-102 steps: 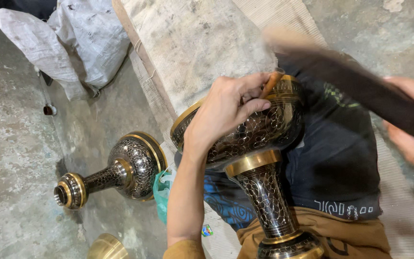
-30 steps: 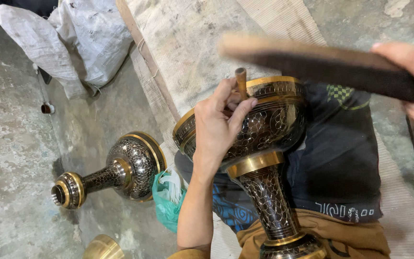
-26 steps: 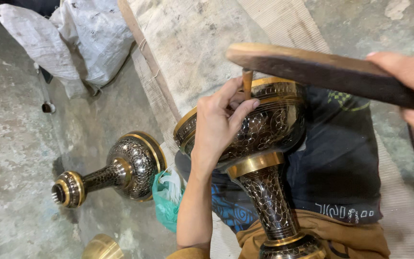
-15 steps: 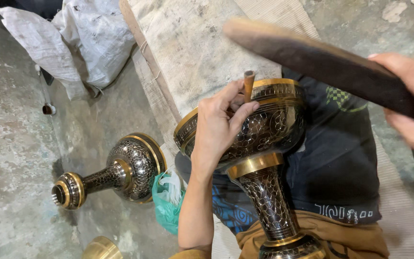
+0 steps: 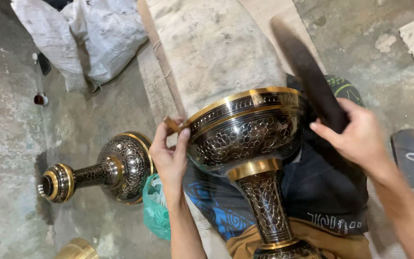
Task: The person sits on the floor with a large engraved brass vase held between the legs and decorates its rim. They hold a small punch against the metal surface with one hand and strike it with a wooden mallet held in the other hand, working around the rim to chase the pattern into the brass.
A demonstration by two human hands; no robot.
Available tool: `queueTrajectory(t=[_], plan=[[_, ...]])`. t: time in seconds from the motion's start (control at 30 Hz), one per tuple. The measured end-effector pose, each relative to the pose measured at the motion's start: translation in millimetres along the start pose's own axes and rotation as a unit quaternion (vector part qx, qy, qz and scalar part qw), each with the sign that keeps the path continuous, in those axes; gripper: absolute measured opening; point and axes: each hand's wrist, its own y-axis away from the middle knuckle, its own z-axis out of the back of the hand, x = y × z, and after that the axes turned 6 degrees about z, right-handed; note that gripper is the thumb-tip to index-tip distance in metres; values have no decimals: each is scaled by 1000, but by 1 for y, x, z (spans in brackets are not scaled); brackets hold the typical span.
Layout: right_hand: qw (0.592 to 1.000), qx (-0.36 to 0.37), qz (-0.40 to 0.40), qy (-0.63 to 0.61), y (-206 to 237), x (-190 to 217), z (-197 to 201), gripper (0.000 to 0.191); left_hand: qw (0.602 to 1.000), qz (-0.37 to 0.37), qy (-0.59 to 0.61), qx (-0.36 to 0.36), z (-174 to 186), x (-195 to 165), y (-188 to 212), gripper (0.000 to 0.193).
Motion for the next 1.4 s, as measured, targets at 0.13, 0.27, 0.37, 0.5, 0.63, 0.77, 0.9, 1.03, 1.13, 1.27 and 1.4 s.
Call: queueTrajectory(t=[0.13,0.27,0.37,0.5,0.63,0.77,0.9,1.03,1.13,1.27,1.4], plan=[[992,-21,56,-110,-27,-33,-29,54,997,-51,-52,28,19,47,2,22],[980,25,-24,-195,-49,-43,-36,59,991,104,30,74,28,86,2,21],[957,49,-45,-281,-56,-41,-32,63,996,2,30,79,26,105,1,20],[954,41,-20,-295,-61,-26,-26,66,994,36,81,70,19,123,4,25],[977,28,158,-138,-69,8,-21,71,959,192,196,69,13,141,13,28],[993,54,97,40,-75,46,-22,67,945,214,238,61,-1,152,24,23],[994,57,57,74,-71,58,-22,70,939,217,264,45,-8,150,27,24],[991,19,136,10,-69,48,-20,68,941,189,273,63,-8,145,22,28],[991,16,132,4,-70,42,-21,66,954,201,213,65,-5,145,21,31],[991,-1,131,24,-60,45,-23,62,997,45,55,18,3,130,21,31],[961,-104,250,55,-30,47,-19,59,993,61,91,-53,7,82,19,21]])
